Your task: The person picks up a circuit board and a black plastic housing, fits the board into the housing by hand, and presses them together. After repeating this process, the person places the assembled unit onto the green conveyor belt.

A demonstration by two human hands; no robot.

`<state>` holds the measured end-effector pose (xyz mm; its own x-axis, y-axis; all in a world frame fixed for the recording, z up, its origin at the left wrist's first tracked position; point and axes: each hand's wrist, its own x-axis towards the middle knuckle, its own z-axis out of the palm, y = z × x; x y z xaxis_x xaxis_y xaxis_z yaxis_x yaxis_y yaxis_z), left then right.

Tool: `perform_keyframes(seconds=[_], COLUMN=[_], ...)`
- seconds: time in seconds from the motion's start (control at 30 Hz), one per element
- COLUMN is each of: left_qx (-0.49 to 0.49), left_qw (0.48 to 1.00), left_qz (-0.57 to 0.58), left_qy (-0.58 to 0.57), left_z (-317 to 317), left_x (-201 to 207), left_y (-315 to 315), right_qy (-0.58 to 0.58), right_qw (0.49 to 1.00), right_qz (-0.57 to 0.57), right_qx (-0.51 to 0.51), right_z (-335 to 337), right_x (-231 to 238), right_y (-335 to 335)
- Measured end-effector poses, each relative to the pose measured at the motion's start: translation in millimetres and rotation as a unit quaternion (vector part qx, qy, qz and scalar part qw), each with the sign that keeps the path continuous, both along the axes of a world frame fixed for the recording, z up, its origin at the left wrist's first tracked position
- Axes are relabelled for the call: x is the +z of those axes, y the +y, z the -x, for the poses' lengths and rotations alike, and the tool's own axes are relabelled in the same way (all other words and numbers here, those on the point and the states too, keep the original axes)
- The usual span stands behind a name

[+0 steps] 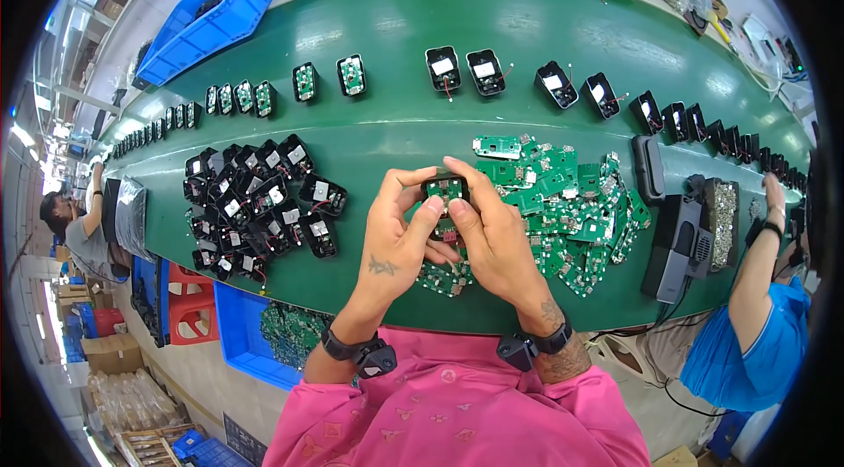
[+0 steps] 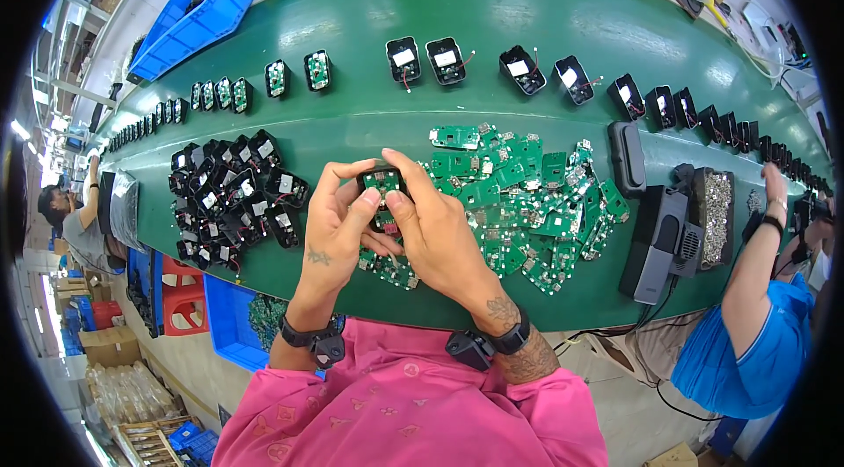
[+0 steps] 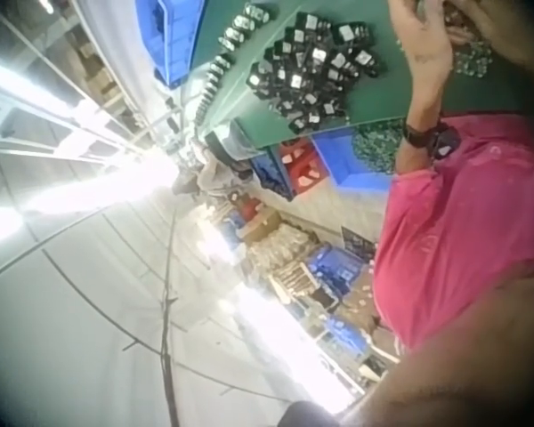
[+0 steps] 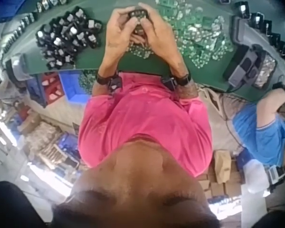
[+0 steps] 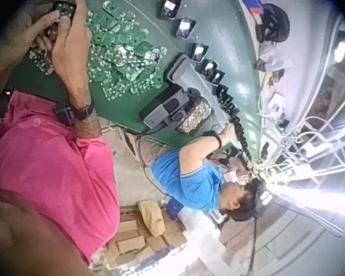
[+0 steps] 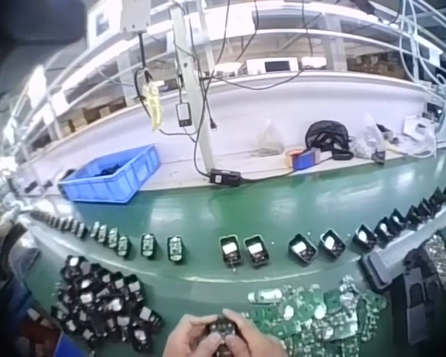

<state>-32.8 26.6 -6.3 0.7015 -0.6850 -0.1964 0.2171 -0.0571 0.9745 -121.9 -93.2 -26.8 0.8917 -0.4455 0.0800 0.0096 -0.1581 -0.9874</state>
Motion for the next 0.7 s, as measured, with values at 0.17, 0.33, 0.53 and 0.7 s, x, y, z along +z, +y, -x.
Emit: perform_keyframes(seconds=[0.17, 0.33, 0.53, 0.7], left_qx=[0.023, 0.068, 0.088, 0.101], left_qw=[0.999, 0.99, 0.985, 0.97], left_qz=[-0.013, -0.005, -0.006, -0.061], left_qy=[-0.044, -0.126, -0.146, -0.213], left_z=[5, 16, 5, -46], left_x=[-5, -2, -9, -4], left_y=[0, 1, -2, -34], right_qy=[0.014, -0.044, -0.013, 0.026], right_qw=[1.0, 0.998, 0.998, 0.986], right_qz=[0.013, 0.022, -0.023, 0.116], right_qx=[-0.018, -0.049, -0.049, -0.12], right_z=[-2, -5, -17, -28], right_x=[-4, -1, -10, -7], right_y=[8, 14, 15, -3])
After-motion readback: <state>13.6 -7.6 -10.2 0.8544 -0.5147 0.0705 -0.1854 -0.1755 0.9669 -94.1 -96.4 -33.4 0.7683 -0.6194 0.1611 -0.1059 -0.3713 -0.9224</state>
